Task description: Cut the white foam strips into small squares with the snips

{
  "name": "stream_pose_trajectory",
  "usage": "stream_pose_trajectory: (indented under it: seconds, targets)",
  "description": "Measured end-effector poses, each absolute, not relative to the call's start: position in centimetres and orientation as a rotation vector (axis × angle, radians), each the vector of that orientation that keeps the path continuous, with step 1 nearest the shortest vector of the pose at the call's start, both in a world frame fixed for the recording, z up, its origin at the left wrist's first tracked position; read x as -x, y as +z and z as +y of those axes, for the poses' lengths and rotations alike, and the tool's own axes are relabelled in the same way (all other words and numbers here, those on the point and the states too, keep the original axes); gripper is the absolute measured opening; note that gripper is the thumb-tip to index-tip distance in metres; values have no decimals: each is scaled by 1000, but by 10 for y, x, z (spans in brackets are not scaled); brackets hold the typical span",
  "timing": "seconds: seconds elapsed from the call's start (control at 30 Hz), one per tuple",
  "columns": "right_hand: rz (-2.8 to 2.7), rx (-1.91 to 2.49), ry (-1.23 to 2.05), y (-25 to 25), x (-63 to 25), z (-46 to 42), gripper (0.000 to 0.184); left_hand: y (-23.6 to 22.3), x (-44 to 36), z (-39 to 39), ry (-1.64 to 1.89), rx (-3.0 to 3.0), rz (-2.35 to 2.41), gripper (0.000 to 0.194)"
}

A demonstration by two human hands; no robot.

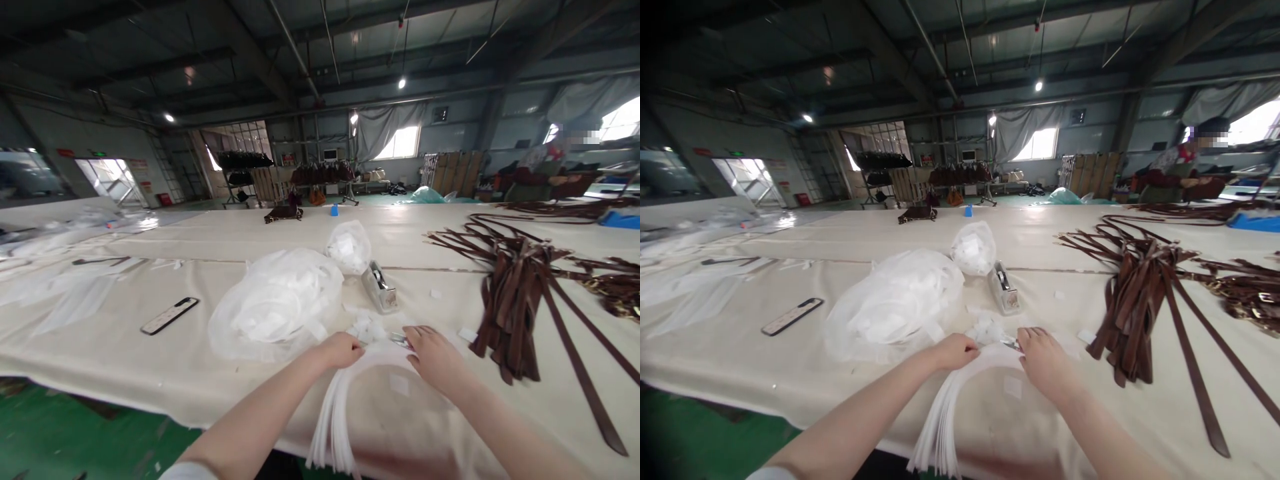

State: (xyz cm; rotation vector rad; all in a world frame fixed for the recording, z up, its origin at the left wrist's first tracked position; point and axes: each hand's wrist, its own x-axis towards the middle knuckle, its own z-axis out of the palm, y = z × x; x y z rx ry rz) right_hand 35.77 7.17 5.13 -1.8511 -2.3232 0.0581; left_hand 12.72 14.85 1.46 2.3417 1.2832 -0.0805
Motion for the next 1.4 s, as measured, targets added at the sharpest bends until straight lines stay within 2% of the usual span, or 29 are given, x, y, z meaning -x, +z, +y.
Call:
stream_pose_trajectory:
  seconds: [0.13,0.33,0.53,0.7,0.87,1.03,1.4]
  targets:
    - [-2184,1959,-5,58,-340,31,13,10,-130,153,-70,-2336,1293,28]
    - [-2155,1959,452,14,-315,-5,11,9,-135,155,-65,-2351,1308,24]
    - [-1938,1906,760,-22,-305,19,15,9,-140,156,-82,-2379,1314,24]
    - [-1810,1977,642,-22,-300,56,19,11,-142,155,-112,-2375,1331,24]
    - [-1736,2066,603,-25,-295,85,32,8,-147,153,-106,-2354,1457,24]
    - [-1703,2121,565,-30,-294,103,16,10,-145,152,-73,-2330,1617,25]
    - [-1777,2109,370,-23,-322,134,18,73,-99,159,150,-2423,1846,23]
